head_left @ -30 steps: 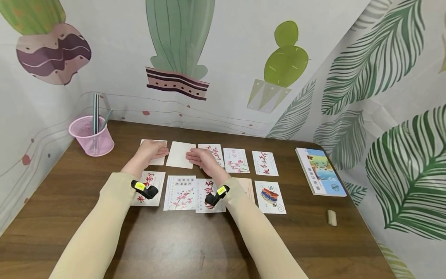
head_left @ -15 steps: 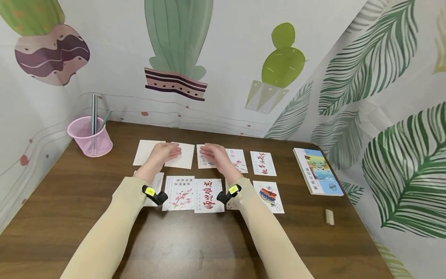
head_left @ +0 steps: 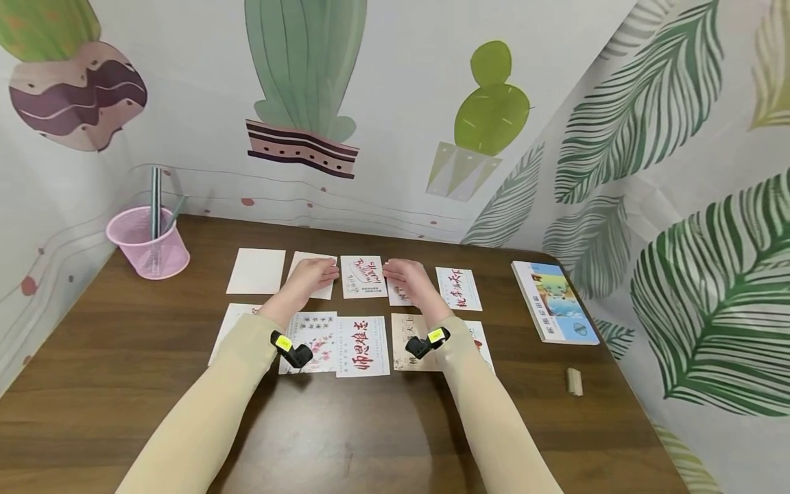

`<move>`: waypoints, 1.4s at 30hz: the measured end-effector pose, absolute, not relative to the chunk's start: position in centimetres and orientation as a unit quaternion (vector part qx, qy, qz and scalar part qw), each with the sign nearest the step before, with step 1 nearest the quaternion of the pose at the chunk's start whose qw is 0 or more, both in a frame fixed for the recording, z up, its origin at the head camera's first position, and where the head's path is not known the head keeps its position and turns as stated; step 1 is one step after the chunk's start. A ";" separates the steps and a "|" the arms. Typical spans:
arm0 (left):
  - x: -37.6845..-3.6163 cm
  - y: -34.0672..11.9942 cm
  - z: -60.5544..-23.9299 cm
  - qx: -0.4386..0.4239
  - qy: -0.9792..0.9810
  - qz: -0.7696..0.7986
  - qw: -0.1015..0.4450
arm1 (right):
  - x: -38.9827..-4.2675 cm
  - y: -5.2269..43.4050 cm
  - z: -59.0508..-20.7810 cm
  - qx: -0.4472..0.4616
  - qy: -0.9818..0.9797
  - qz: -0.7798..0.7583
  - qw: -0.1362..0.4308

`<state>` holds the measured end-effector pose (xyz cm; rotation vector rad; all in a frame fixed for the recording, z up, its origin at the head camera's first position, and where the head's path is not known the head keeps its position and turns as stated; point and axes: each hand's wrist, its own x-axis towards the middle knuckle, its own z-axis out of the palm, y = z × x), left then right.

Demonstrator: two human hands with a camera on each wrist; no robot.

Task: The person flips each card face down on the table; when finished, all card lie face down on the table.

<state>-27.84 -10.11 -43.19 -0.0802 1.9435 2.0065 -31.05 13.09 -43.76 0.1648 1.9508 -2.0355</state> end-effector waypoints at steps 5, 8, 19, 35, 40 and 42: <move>-27.9 -9.3 -43.3 -0.021 0.684 0.707 0.180 | -30.9 13.5 -43.9 0.057 0.680 -0.715 0.156; -28.0 -9.0 -43.3 -0.019 0.689 0.702 0.179 | -30.9 13.6 -44.0 0.048 0.691 -0.703 0.164; -28.1 -8.8 -43.6 -0.011 0.703 0.686 0.189 | -31.3 13.5 -43.5 0.057 0.696 -0.691 0.189; -28.1 -8.8 -43.8 -0.015 0.695 0.691 0.200 | -31.7 14.1 -42.8 0.090 0.678 -0.702 0.197; -28.1 -8.9 -43.9 -0.015 0.693 0.693 0.200 | -31.6 13.8 -42.9 0.079 0.684 -0.701 0.185; -28.1 -8.9 -43.9 -0.015 0.691 0.695 0.200 | -31.6 13.4 -43.2 0.073 0.689 -0.697 0.183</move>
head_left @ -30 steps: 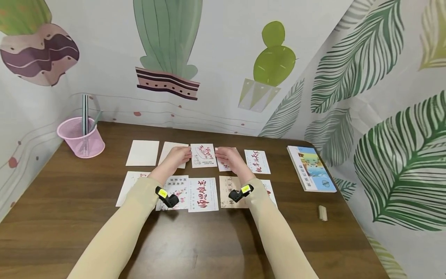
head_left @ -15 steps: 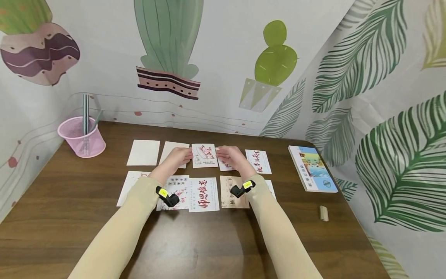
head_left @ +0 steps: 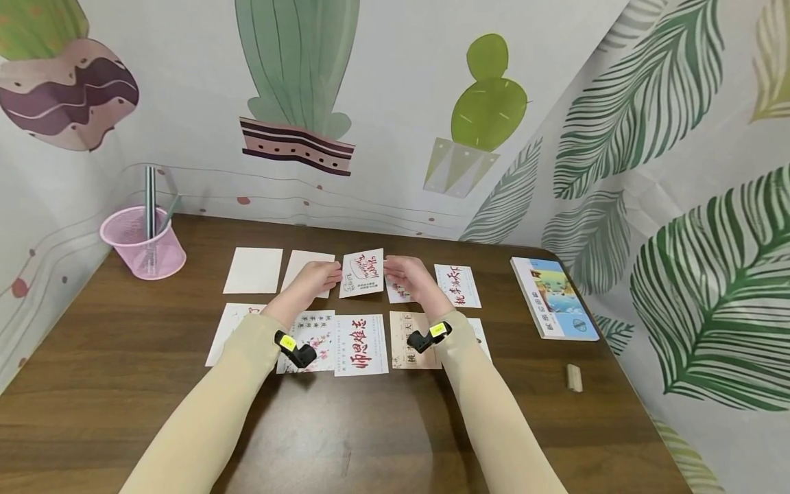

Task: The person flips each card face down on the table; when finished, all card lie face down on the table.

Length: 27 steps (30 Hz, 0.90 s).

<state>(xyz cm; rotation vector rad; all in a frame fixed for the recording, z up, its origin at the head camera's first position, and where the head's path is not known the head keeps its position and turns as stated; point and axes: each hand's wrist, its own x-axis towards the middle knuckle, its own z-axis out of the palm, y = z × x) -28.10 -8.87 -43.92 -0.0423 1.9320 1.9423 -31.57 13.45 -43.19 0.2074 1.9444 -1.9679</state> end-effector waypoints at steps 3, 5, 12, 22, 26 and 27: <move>-28.0 -8.9 -43.8 -0.017 0.690 0.696 0.199 | -31.5 12.8 -43.8 0.070 0.693 -0.694 0.184; -27.9 -9.0 -43.8 -0.019 0.689 0.696 0.199 | -31.4 12.4 -44.2 0.071 0.695 -0.692 0.184; -28.0 -8.8 -43.9 -0.017 0.693 0.694 0.194 | -31.2 11.8 -45.2 0.070 0.686 -0.703 0.174; -28.5 -7.7 -41.9 0.002 0.695 0.696 0.180 | -31.0 11.9 -45.2 0.078 0.676 -0.712 0.172; -28.8 -6.7 -41.3 0.013 0.687 0.697 0.204 | -30.9 11.9 -45.2 0.074 0.672 -0.717 0.169; -28.8 -6.5 -41.3 0.013 0.686 0.697 0.209 | -30.9 11.9 -45.2 0.072 0.670 -0.719 0.169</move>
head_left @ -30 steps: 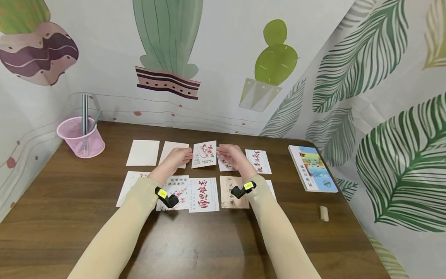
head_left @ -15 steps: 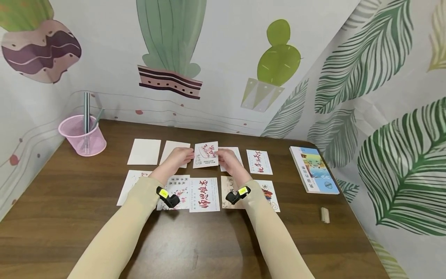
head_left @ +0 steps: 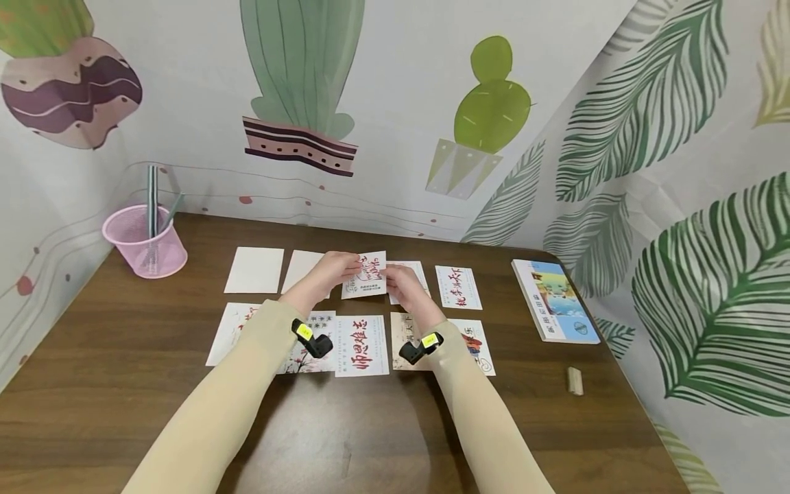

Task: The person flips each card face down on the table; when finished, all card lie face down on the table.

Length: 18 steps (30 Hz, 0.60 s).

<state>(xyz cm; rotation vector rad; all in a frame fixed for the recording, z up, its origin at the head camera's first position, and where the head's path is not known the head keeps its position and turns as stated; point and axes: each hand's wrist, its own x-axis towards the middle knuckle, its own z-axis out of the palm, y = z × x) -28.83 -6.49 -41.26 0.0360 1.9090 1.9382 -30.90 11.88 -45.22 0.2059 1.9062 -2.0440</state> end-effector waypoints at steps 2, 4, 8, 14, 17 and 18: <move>-28.9 -6.1 -41.3 0.011 0.686 0.695 0.215 | -30.8 11.8 -45.1 0.068 0.669 -0.721 0.168; -28.9 -5.8 -41.3 0.006 0.685 0.696 0.216 | -30.7 11.8 -45.0 0.061 0.668 -0.723 0.166; -28.9 -5.3 -41.3 -0.006 0.680 0.701 0.214 | -30.7 11.6 -44.6 0.050 0.665 -0.729 0.152; -29.1 -5.2 -40.8 -0.017 0.681 0.703 0.203 | -30.8 11.2 -44.3 0.059 0.629 -0.761 0.147; -29.0 -5.5 -40.7 -0.014 0.682 0.703 0.199 | -30.7 11.0 -44.1 0.055 0.612 -0.772 0.161; -29.0 -5.5 -40.6 -0.013 0.681 0.705 0.198 | -30.7 11.0 -44.0 0.050 0.610 -0.773 0.165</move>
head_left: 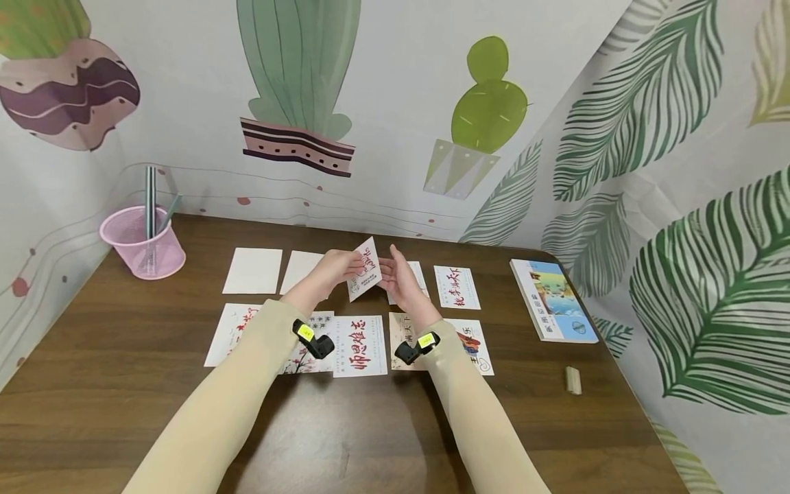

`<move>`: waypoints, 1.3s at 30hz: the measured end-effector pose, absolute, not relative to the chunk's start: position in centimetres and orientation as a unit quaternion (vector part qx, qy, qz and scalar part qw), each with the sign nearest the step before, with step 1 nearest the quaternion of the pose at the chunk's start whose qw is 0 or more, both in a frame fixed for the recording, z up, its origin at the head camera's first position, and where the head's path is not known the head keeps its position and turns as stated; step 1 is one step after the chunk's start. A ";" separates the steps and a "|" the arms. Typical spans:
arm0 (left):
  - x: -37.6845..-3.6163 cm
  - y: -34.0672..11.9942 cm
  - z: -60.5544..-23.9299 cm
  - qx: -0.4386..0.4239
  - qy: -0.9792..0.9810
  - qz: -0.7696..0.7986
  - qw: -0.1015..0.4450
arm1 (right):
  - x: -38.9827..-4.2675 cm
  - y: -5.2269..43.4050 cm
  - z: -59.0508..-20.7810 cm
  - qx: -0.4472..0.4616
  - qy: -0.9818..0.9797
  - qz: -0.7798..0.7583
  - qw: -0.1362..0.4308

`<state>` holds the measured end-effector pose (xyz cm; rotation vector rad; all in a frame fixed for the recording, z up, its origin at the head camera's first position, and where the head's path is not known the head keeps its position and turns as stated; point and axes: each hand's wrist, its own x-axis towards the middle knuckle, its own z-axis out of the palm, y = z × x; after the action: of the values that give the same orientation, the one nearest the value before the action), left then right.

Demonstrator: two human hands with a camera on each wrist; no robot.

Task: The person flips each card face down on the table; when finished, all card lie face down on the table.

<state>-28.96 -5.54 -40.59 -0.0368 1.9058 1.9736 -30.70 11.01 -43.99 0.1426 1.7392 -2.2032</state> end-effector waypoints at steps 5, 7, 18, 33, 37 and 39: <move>-29.0 -5.6 -40.2 -0.012 0.672 0.717 0.185 | -30.5 11.1 -43.3 0.035 0.586 -0.790 0.176; -29.1 -5.5 -40.0 -0.010 0.678 0.714 0.177 | -30.5 11.2 -43.1 0.030 0.583 -0.793 0.176; -29.1 -5.2 -40.3 -0.069 0.682 0.721 0.102 | -30.0 11.2 -42.3 0.009 0.595 -0.788 0.161; -29.4 -6.2 -42.2 -0.059 0.627 0.765 0.132 | -29.9 11.4 -42.6 0.001 0.597 -0.785 0.163; -29.3 -6.5 -42.8 -0.079 0.624 0.767 0.127 | -30.0 11.3 -43.1 0.004 0.609 -0.777 0.162; -29.3 -6.6 -43.2 -0.086 0.627 0.764 0.127 | -29.9 11.3 -43.3 0.007 0.611 -0.775 0.163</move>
<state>-29.33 -6.61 -43.20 -0.2508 1.8234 2.2240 -29.95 11.28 -43.34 0.0198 1.7412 -2.2098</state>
